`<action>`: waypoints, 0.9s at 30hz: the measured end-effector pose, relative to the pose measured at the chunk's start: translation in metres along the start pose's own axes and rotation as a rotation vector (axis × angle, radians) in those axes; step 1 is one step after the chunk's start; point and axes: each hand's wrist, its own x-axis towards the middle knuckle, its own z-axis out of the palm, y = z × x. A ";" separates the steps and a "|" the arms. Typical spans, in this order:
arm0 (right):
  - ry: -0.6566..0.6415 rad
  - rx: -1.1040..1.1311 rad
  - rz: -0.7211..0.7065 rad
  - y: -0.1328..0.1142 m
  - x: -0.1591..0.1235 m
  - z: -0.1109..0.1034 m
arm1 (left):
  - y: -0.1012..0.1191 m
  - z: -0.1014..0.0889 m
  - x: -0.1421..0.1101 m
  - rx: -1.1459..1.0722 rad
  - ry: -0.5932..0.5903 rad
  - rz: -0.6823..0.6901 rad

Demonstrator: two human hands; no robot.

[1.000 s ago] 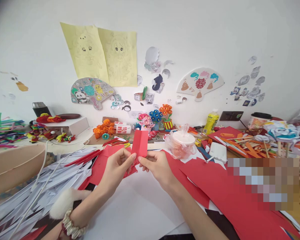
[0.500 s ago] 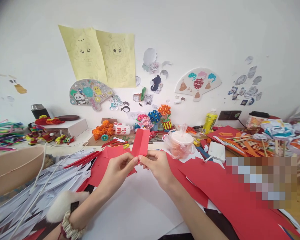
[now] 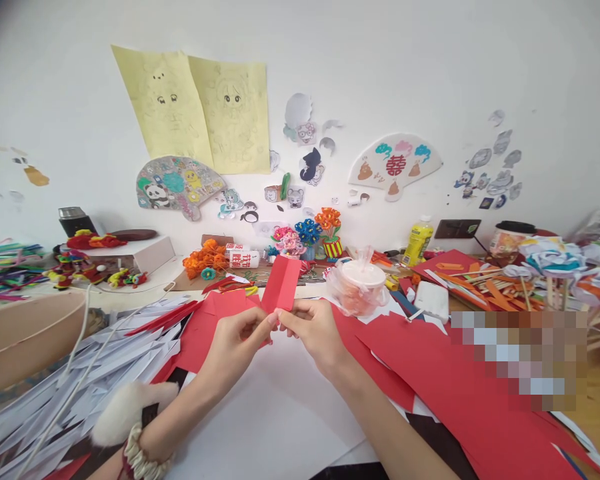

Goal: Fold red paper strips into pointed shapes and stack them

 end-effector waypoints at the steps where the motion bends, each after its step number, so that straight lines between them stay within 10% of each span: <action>1: -0.003 0.001 0.004 0.000 0.000 0.000 | 0.001 0.000 0.000 0.004 -0.001 0.002; 27: -0.190 0.221 0.185 0.001 0.006 -0.016 | 0.001 0.004 -0.002 -0.262 0.001 -0.079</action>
